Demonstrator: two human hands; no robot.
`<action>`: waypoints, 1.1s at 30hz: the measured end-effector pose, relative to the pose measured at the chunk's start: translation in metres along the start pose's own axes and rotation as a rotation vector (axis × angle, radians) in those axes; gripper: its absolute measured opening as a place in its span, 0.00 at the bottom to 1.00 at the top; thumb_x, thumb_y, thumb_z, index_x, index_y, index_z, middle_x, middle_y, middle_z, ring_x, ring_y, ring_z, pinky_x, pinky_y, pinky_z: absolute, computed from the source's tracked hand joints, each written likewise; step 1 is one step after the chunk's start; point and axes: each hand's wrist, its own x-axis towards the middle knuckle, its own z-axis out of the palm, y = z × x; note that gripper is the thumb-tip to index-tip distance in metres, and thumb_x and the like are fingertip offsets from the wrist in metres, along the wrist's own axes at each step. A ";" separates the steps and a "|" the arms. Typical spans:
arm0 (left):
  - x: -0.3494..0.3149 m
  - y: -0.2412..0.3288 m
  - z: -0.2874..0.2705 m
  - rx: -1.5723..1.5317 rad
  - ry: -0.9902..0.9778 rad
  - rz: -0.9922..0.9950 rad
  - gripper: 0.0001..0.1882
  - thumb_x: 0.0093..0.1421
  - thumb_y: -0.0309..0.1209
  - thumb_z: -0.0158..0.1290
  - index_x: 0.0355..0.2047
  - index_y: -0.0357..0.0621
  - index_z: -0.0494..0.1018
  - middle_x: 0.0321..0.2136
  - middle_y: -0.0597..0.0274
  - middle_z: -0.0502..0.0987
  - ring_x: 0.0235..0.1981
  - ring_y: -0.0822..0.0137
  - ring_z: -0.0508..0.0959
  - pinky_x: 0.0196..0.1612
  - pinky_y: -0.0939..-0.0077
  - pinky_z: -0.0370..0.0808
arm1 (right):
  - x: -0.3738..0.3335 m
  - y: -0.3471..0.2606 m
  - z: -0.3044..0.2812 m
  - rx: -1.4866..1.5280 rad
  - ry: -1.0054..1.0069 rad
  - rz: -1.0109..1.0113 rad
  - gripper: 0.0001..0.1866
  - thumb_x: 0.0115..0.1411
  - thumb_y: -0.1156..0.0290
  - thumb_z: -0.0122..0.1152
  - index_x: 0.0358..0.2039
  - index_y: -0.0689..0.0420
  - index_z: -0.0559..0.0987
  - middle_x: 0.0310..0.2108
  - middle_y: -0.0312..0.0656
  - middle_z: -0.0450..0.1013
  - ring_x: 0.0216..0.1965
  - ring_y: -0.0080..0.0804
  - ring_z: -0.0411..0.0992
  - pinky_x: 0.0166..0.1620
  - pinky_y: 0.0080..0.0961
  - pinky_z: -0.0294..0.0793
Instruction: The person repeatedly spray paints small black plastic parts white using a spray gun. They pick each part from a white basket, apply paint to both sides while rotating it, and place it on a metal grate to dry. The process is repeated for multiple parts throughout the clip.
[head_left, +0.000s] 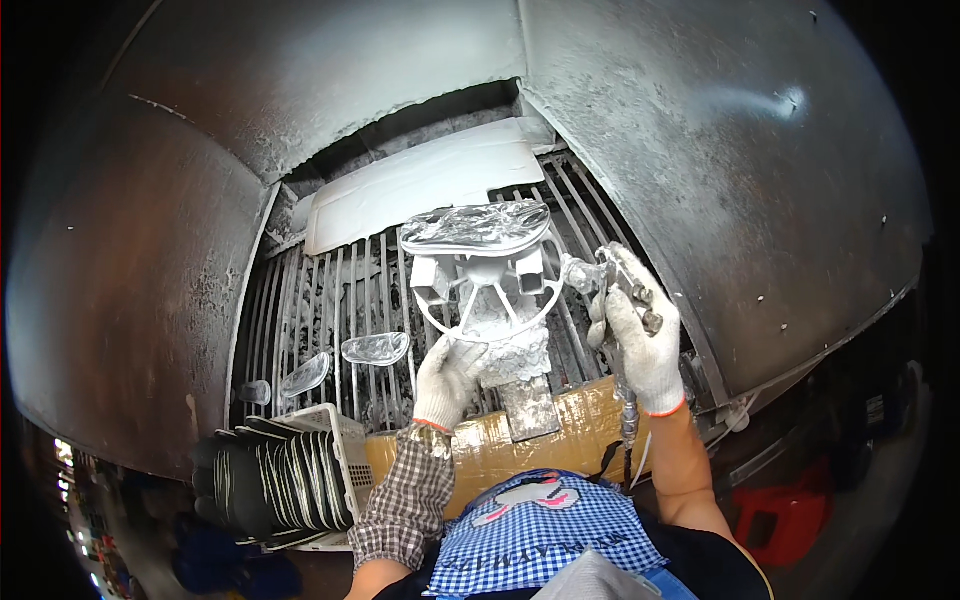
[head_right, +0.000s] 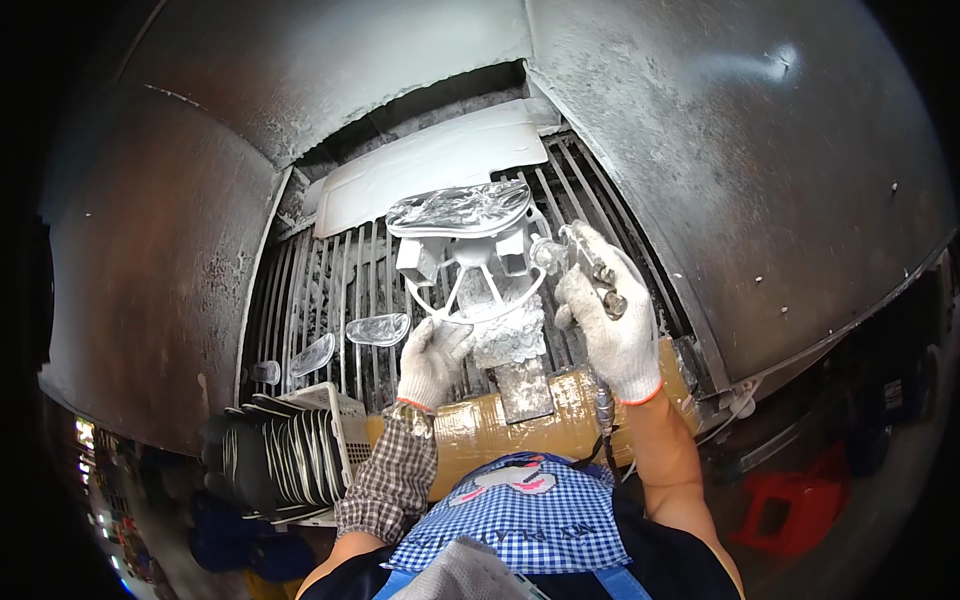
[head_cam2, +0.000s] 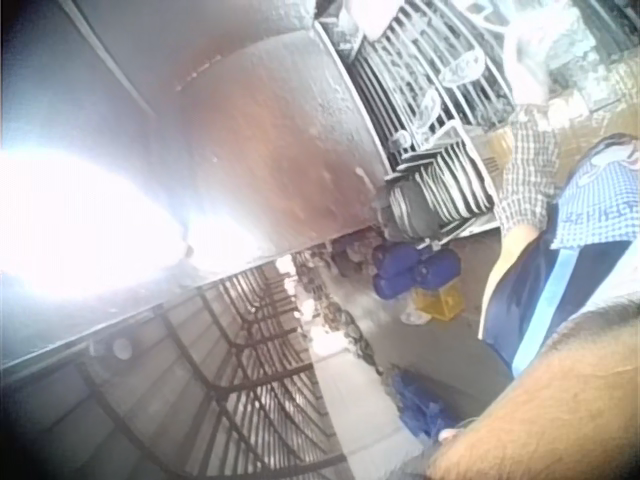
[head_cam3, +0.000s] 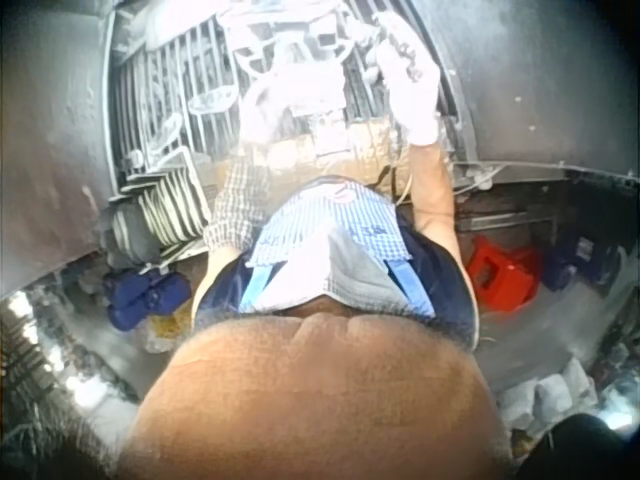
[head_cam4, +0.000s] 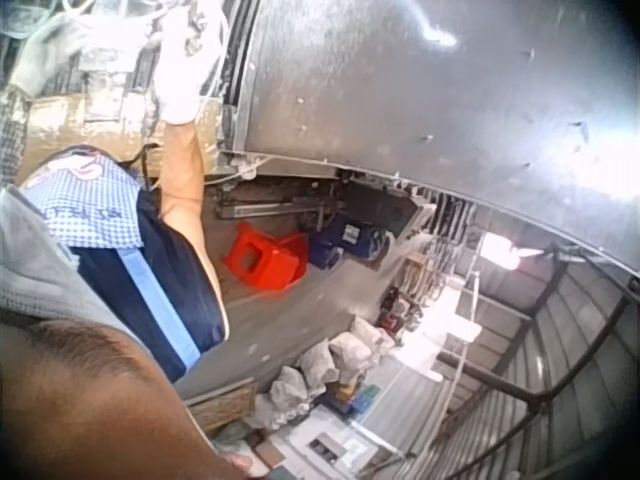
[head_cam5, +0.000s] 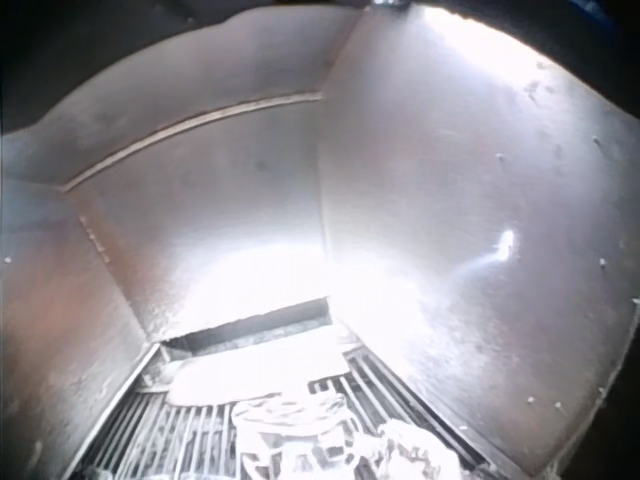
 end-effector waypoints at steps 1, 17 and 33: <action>0.001 0.002 -0.002 -0.013 -0.005 -0.001 0.22 0.73 0.37 0.54 0.59 0.33 0.71 0.53 0.41 0.80 0.54 0.43 0.81 0.60 0.45 0.79 | 0.002 0.000 -0.003 -0.017 0.003 -0.005 0.28 0.73 0.71 0.59 0.70 0.71 0.69 0.34 0.37 0.78 0.29 0.17 0.74 0.35 0.16 0.75; 0.007 0.028 -0.003 -0.013 0.195 0.143 0.18 0.73 0.39 0.52 0.53 0.35 0.75 0.51 0.43 0.81 0.53 0.47 0.82 0.55 0.50 0.83 | -0.014 -0.013 -0.023 0.044 0.030 0.023 0.28 0.74 0.71 0.60 0.71 0.68 0.68 0.36 0.37 0.77 0.32 0.16 0.73 0.36 0.15 0.76; -0.005 -0.020 0.025 -0.070 -0.063 -0.067 0.26 0.73 0.38 0.52 0.63 0.33 0.67 0.61 0.35 0.74 0.62 0.37 0.76 0.64 0.44 0.77 | -0.028 -0.022 -0.023 0.082 -0.003 0.048 0.28 0.74 0.70 0.59 0.71 0.68 0.68 0.35 0.37 0.78 0.31 0.16 0.73 0.36 0.16 0.76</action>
